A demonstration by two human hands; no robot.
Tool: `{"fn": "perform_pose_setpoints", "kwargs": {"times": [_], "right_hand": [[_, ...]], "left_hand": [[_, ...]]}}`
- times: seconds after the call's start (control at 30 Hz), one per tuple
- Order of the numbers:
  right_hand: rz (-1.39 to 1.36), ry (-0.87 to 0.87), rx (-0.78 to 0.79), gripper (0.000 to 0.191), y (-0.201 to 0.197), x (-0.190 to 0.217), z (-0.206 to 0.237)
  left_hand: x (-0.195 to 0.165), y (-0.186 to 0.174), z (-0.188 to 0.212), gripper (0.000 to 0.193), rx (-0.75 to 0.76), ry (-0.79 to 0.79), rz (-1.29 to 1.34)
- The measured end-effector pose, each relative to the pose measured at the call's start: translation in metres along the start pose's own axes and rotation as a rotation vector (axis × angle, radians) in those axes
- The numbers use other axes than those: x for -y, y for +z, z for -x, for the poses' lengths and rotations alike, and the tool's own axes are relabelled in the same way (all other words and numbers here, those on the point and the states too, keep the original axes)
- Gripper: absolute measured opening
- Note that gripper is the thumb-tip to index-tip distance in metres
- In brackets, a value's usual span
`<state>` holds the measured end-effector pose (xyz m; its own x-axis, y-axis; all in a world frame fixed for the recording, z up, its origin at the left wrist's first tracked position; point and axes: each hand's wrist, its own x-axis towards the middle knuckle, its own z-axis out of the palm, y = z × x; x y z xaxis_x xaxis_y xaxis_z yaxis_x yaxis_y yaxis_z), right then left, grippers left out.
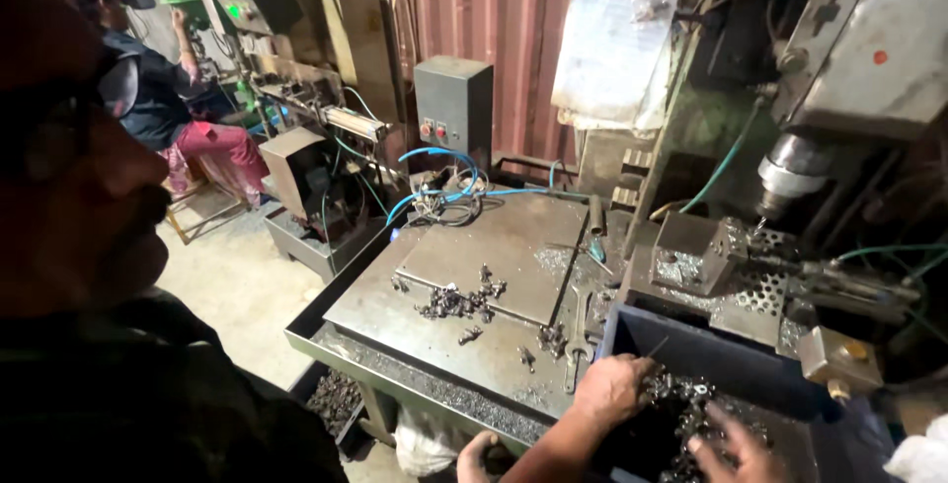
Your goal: The person sits at a top-facing machine and picks small machined metal parts one at a time from a blue bin, turns them over in their hands, and places some into the machine fixture. They occasionally reach across the table and handle a cloth near the end.
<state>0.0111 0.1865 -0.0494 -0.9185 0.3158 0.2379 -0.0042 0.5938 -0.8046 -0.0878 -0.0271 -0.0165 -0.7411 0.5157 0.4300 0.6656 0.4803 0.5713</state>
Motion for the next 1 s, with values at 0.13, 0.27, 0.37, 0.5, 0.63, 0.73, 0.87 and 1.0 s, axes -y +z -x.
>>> {"fn": "perform_pose_setpoints", "kwargs": {"times": [0.13, 0.27, 0.37, 0.5, 0.63, 0.73, 0.87, 1.0], "right_hand": [[0.311, -0.682, -0.123, 0.072, 0.042, -0.019, -0.001], [0.121, -0.203, -0.047, 0.064, 0.047, -0.021, 0.004], [0.089, -0.321, -0.092, 0.063, 0.048, -0.019, 0.003], [0.025, -0.263, -0.031, 0.062, 0.049, -0.012, 0.003], [-0.22, 0.066, -0.089, 0.052, 0.049, 0.002, 0.008], [-0.258, -0.057, -0.079, 0.052, 0.058, 0.008, 0.006], [-0.094, -0.145, -0.097, 0.051, 0.078, -0.006, 0.001], [-0.163, -0.197, -0.193, 0.05, 0.087, -0.023, -0.001]], "left_hand": [[0.003, 0.002, 0.0, 0.037, -0.022, -0.006, 0.02], [0.0, 0.0, -0.001, 0.042, 0.014, -0.067, -0.02], [-0.003, -0.002, -0.001, 0.048, -0.019, -0.068, -0.017], [-0.003, -0.004, -0.001, 0.057, -0.102, -0.075, 0.005], [-0.001, -0.003, -0.002, 0.059, -0.157, -0.062, 0.029], [-0.001, -0.001, -0.003, 0.059, -0.178, -0.068, 0.05], [-0.001, -0.002, -0.003, 0.059, -0.269, -0.043, 0.07], [0.005, 0.002, -0.005, 0.057, -0.31, -0.122, 0.184]]}}
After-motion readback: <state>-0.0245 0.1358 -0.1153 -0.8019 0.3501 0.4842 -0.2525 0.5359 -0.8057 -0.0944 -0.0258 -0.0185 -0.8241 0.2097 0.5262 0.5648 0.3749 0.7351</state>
